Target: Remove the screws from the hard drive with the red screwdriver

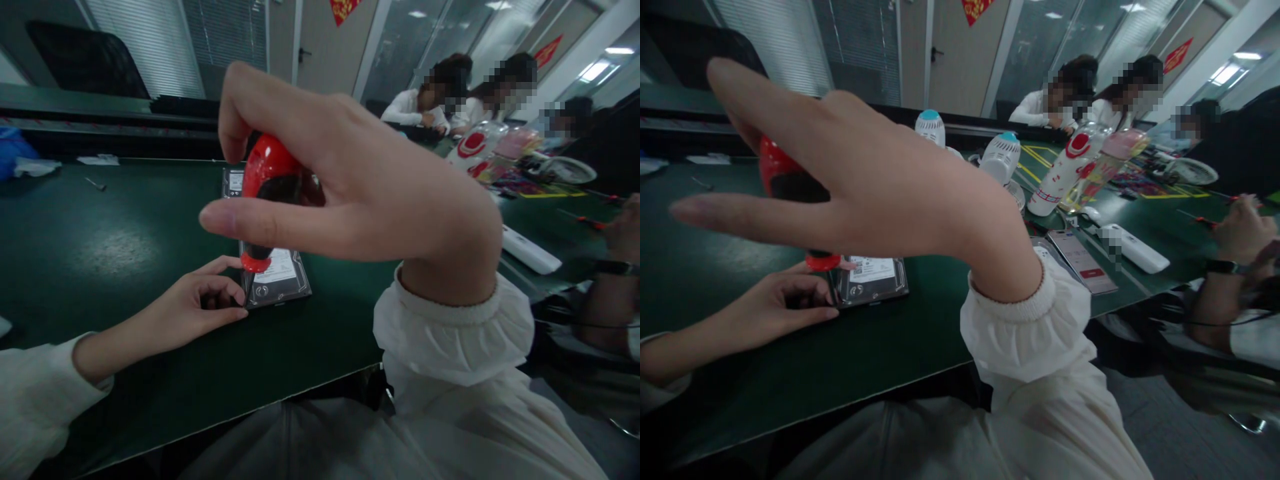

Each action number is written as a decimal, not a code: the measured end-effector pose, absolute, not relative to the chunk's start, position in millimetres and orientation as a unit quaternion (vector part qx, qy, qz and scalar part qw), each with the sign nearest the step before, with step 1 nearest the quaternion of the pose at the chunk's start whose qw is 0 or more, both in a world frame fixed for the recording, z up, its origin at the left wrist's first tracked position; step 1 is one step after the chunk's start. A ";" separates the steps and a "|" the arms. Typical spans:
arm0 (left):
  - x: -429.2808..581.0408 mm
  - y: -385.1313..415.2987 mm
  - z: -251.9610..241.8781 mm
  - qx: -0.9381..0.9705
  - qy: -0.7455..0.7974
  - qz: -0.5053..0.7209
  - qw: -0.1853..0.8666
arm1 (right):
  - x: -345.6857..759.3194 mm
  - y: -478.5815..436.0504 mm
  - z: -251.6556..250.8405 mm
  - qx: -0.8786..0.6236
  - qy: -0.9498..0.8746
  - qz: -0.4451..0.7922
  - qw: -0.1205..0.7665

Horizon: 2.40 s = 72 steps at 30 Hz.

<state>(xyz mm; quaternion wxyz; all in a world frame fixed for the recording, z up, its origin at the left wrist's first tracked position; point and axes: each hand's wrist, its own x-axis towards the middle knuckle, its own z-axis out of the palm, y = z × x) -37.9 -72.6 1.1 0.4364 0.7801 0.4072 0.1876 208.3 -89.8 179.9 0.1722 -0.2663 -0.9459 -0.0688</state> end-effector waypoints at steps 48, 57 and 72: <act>-38.9 -74.7 3.7 0.797 0.391 0.189 0.420 | 214.8 -84.1 182.2 -0.243 -0.956 0.011 0.160; -39.1 -74.6 0.7 0.788 0.396 0.181 0.435 | 214.8 -84.5 180.7 -0.229 -0.958 0.002 0.174; -39.4 -73.5 4.0 0.795 0.389 0.196 0.421 | 212.9 -89.6 183.0 -0.294 -0.939 -0.055 0.171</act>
